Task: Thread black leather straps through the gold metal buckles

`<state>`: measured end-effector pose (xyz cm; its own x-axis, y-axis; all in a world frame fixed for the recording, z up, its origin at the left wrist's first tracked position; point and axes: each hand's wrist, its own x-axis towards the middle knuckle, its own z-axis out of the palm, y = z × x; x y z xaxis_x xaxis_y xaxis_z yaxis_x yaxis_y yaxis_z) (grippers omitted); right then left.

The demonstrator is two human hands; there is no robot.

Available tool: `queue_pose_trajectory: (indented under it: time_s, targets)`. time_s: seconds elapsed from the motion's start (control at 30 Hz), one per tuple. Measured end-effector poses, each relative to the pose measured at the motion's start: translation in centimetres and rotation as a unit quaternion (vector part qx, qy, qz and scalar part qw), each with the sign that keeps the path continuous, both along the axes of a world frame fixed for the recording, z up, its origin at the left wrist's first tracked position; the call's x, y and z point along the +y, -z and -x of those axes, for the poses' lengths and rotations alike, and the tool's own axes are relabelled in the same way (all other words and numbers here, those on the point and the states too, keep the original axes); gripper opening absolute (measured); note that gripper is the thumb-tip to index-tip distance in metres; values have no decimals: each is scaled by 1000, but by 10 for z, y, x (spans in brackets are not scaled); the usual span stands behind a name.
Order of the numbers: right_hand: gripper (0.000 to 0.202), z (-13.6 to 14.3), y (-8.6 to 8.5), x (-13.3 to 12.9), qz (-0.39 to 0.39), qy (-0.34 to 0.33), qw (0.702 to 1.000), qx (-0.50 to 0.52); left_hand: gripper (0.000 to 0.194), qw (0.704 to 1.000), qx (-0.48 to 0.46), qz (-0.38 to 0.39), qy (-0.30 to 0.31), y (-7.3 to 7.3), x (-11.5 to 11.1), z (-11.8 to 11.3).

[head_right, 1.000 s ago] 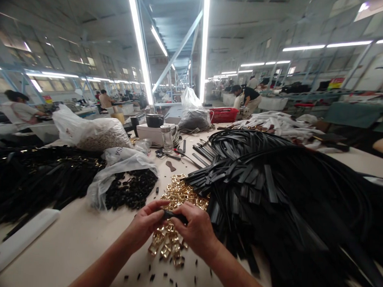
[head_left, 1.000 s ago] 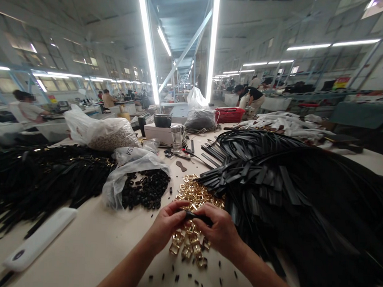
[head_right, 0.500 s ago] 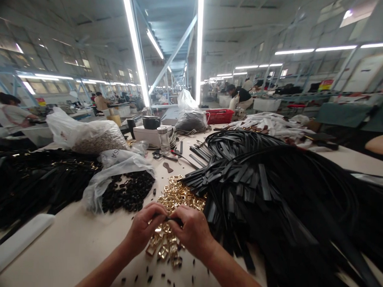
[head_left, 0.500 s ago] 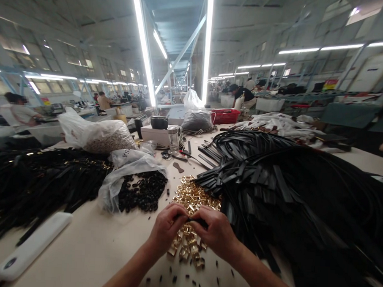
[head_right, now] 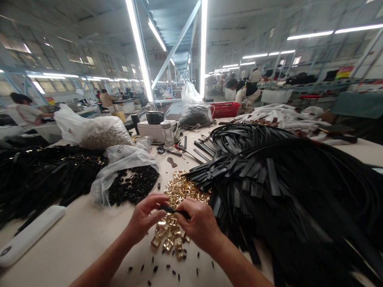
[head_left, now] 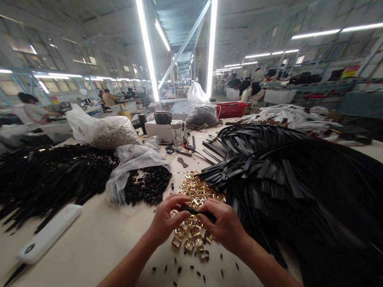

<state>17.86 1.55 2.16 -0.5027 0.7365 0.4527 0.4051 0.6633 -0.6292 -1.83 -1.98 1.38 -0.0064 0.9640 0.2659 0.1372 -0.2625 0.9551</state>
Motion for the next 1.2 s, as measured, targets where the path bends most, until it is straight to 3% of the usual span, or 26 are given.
queue_pose_trajectory:
  time_s: [0.1, 0.27, 0.53, 0.77, 0.83, 0.93, 1.07, 1.2]
  targets:
    - [10, 0, 2, -1, -17, -7, 1000, -20, 17, 996, 82, -11, 21, -5, -3, -3]
    - [10, 1, 4, -1, -26, -6, 999, -41, 9, 993, 115, 6, 27, -5, -2, -3]
    - [9, 5, 5, -3, -7, -17, 1000, -21, 13, 987, -124, 99, 39, 5, -1, -11]
    - [9, -2, -1, 4, -2, 16, 998, 61, 24, 950, -284, 62, -116, -2, 15, 38]
    - [8, -4, -2, 5, -10, 20, 997, 74, 41, 959, -255, 72, -96, -2, 14, 46]
    - [9, -2, -1, 3, -19, 1, 998, 57, 54, 976, -171, 130, -26, 2, 10, 37]
    - [9, 3, 5, 0, 7, -33, 999, 28, 37, 976, -122, 180, 31, 7, 6, 15]
    - [27, 0, 5, 4, 62, -24, 997, 44, 33, 971, -143, 193, 7, 6, 8, 15]
